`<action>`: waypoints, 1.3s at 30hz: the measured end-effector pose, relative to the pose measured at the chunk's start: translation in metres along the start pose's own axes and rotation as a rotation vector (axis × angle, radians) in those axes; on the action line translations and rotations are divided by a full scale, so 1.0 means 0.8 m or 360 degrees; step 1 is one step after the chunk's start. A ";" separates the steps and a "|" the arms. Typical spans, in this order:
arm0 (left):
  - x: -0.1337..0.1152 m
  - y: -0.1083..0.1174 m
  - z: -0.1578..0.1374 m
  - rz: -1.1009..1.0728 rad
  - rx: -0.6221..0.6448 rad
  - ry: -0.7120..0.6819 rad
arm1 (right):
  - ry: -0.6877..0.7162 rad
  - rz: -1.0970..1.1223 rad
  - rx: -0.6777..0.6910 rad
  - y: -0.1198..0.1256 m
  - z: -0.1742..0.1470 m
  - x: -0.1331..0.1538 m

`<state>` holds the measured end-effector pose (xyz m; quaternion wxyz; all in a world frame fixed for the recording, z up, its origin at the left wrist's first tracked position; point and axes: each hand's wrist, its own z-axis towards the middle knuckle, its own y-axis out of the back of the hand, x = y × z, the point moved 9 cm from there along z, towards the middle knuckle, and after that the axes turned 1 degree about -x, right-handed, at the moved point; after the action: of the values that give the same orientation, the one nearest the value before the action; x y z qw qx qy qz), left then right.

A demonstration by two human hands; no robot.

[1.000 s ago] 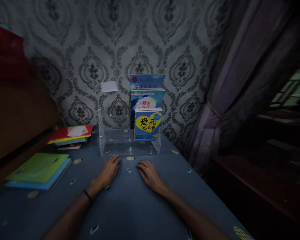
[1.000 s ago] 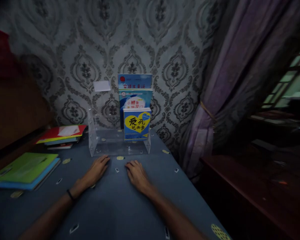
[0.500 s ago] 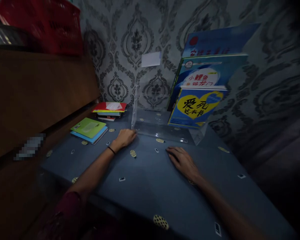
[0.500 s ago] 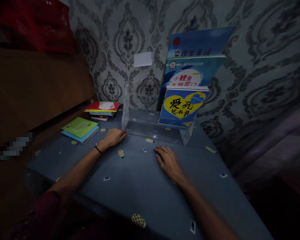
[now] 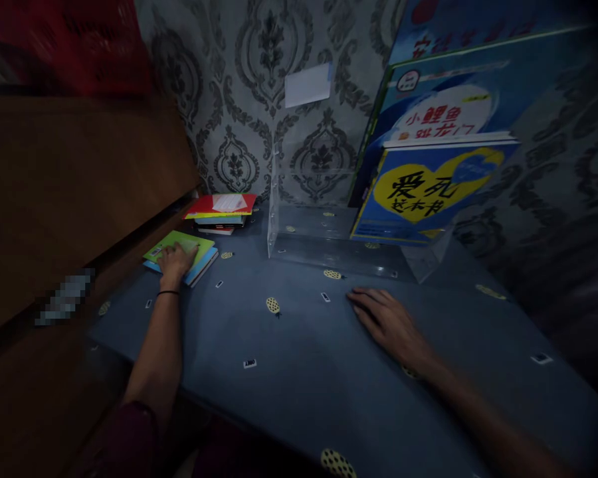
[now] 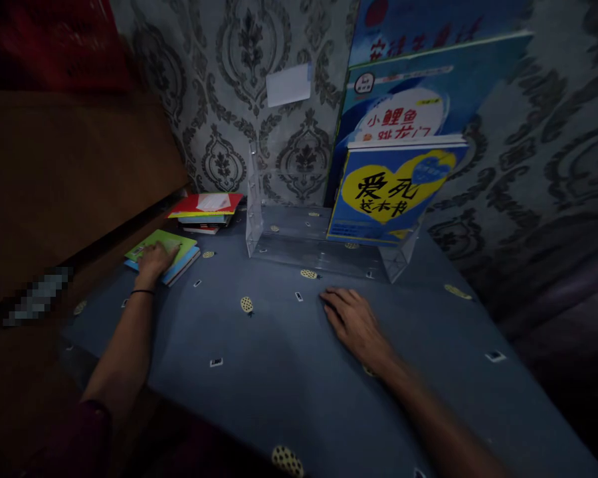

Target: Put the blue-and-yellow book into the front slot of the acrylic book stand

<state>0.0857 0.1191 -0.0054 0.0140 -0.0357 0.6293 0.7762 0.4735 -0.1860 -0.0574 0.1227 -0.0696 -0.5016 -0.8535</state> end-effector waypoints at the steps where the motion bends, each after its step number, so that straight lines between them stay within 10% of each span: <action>1: 0.003 -0.009 0.004 0.0006 0.0052 -0.0006 | 0.0011 -0.0012 -0.0008 0.000 0.000 0.000; 8: -0.046 -0.036 -0.022 0.0040 0.0136 -0.0283 | 0.0040 -0.0038 -0.0023 -0.001 0.001 0.001; 22: -0.147 -0.042 -0.240 -0.0139 0.0064 -0.1250 | -0.0018 0.0034 0.0004 0.000 0.002 0.014; 27: -0.125 -0.024 -0.210 -0.0297 0.0372 -0.1460 | -0.0017 0.0067 0.0034 -0.004 0.001 0.022; 33: -0.063 -0.013 -0.112 0.0131 0.0189 -0.1252 | -0.0040 0.0101 0.0049 -0.002 0.002 0.022; 39: -0.081 -0.021 -0.120 0.0118 0.0269 -0.1498 | -0.0060 0.0097 0.0070 -0.006 0.002 0.025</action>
<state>0.1554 0.0302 -0.0369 0.2726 0.3434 0.6163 0.6542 0.4528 -0.1850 -0.0560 0.1405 -0.0981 -0.5201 -0.8367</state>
